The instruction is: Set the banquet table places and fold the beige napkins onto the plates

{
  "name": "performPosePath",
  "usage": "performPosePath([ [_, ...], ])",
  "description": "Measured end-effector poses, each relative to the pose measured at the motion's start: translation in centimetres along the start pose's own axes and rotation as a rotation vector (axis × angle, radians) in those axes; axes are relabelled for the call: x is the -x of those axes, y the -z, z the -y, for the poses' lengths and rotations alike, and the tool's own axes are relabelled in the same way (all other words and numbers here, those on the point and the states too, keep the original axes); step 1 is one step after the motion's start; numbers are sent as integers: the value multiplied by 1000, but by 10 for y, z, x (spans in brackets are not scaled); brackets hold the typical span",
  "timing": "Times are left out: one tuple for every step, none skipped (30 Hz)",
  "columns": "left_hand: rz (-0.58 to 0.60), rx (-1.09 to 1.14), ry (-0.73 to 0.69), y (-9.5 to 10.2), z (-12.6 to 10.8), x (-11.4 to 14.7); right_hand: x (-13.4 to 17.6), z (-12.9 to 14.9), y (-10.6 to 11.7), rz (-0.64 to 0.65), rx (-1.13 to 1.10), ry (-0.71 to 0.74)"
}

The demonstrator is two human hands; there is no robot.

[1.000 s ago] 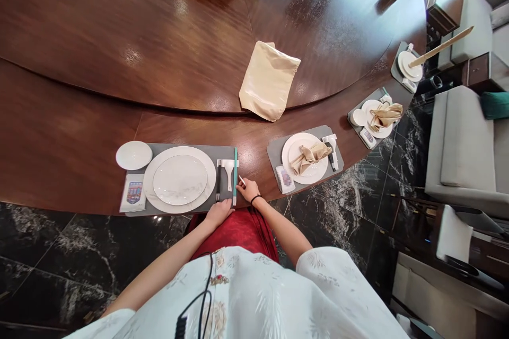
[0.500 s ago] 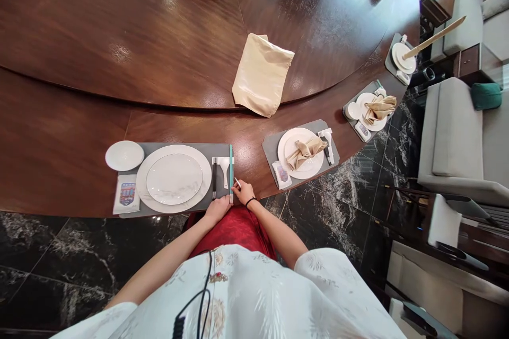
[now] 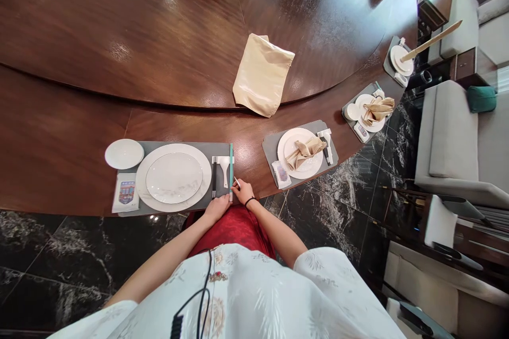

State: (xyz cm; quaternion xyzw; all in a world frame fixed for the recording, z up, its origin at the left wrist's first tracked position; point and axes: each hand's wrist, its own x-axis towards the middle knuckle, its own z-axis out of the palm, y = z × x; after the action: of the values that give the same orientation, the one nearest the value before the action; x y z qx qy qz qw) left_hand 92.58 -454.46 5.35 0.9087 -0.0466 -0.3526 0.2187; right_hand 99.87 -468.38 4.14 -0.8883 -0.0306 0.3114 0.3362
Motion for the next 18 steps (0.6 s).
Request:
performPosePath([
  [2,6,5,0,0,0,1,1,1,1,1,-1],
  [3,12,10,1,-1,0,1,2,2,0,-3,-1],
  [4,20,14,2,-1,1,2,3,3,-9,-12,-1],
  [4,28,18,4,-1,2,4,4,5,-24,-30,-3],
  [4,31,20,7,0,4,6,6,6,-42,-64,-9],
  [-5,44,21,11,1,6,8,9,8,-57,-121,-23],
  [-25,86,24,17,2,9,10,13,10,-61,-202,-40],
  [-50,166,25,23,3,12,12,19,11,-46,-300,-52],
  [-72,289,22,29,4,16,15,25,13,-15,-405,-55],
  [-80,449,17,36,5,20,18,32,15,29,-504,-48],
  [-73,632,8,43,5,25,21,39,17,79,-588,-33],
  [-53,816,-6,50,4,29,24,48,18,131,-651,-10],
  [-25,971,-26,57,3,34,27,56,20,186,-699,14],
  [-5,1094,-44,63,1,38,29,64,23,238,-734,32],
  [-4,1179,-53,69,-1,42,31,71,25,284,-762,48],
  [-22,1230,-50,74,-4,46,33,78,27,321,-785,64],
  [-53,1257,-37,78,-6,49,35,83,29,343,-799,72],
  [-88,1268,-15,81,-7,51,36,88,31,349,-813,76],
])
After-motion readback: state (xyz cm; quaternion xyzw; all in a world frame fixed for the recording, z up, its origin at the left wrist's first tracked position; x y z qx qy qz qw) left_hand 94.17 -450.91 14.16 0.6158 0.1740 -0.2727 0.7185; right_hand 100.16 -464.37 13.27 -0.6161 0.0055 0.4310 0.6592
